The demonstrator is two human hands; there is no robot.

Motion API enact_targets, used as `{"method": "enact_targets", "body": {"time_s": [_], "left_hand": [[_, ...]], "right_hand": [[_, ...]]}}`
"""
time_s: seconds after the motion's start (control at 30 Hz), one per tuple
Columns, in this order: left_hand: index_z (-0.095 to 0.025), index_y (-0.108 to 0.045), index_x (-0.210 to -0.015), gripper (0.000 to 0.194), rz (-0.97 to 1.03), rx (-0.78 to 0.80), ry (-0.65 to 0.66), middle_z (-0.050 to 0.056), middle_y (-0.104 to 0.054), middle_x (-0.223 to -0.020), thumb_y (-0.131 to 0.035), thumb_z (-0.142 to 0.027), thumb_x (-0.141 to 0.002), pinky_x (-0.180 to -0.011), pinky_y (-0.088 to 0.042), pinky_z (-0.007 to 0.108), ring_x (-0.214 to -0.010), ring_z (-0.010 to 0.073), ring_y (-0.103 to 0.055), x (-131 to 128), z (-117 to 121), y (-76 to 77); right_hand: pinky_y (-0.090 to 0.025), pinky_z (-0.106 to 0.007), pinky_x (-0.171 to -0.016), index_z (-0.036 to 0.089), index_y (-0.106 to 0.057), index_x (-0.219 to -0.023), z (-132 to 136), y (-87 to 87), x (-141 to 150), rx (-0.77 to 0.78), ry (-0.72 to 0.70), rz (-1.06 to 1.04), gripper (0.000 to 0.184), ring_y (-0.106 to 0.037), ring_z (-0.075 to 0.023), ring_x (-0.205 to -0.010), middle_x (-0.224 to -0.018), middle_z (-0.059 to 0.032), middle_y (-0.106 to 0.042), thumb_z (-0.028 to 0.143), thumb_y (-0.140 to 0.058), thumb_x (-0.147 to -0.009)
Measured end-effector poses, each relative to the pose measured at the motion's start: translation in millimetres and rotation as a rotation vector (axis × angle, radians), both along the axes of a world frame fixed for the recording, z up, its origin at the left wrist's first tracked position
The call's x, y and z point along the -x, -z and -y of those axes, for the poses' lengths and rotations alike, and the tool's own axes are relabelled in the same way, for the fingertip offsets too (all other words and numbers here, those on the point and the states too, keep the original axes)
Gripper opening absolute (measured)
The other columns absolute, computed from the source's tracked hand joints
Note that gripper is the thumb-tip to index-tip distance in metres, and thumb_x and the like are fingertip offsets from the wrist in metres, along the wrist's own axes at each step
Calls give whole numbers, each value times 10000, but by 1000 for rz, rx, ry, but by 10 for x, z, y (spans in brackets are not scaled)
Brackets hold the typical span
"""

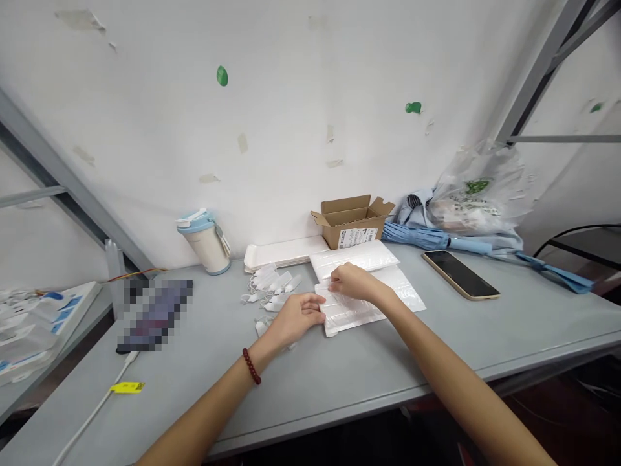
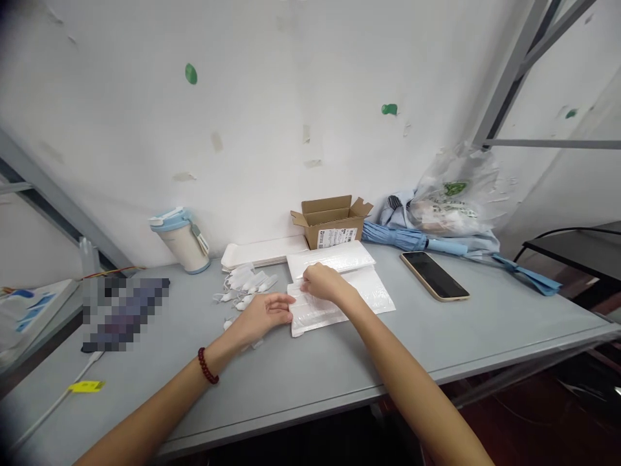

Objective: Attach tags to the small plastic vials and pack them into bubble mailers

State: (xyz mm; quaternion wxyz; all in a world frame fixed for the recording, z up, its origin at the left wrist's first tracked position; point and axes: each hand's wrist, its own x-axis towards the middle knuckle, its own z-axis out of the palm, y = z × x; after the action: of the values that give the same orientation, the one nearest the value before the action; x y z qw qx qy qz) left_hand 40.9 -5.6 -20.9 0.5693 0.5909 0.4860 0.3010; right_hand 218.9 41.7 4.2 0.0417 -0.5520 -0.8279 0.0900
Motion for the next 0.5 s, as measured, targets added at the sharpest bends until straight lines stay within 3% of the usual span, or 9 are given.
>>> {"method": "enact_targets", "body": {"time_s": [0.2, 0.33, 0.43, 0.5], "left_hand": [[-82, -618, -1087, 455, -146, 6, 168, 104, -690, -929, -683, -236, -664, -827, -473, 308, -904, 218, -641, -27, -48, 9], [-69, -601, -1141, 514, -280, -77, 232, 104, -691, -955, -662, -278, -675, -786, -479, 299, -906, 232, -641, -109, -114, -24], [-86, -631, -1068, 380, -403, -121, 250, 75, -701, -845, -601, -240, -722, -713, -488, 283, -817, 214, -655, -208, -121, -102], [-102, -669, -895, 211, -523, -195, 300, 76, -693, -750, -537, -174, -747, -680, -491, 277, -761, 206, -658, -252, -83, -188]], "right_hand": [[-267, -237, -527, 159, -692, -727, -13, -11, -43, 34, 24, 22, 139, -576, -158, -698, -786, -77, -675, 231, -583, -776], [-315, -226, -553, 174, -713, -763, -29, -11, -63, 10, 77, 6, 98, -602, -181, -776, -832, -80, -689, 205, -626, -730], [-358, -230, -608, 177, -722, -778, -15, 25, -62, -10, 39, -10, 126, -619, -190, -815, -850, -81, -704, 165, -607, -727], [-375, -239, -643, 177, -720, -757, 8, 53, -51, -22, 53, -7, 156, -629, -191, -799, -817, -79, -710, 130, -572, -737]]}}
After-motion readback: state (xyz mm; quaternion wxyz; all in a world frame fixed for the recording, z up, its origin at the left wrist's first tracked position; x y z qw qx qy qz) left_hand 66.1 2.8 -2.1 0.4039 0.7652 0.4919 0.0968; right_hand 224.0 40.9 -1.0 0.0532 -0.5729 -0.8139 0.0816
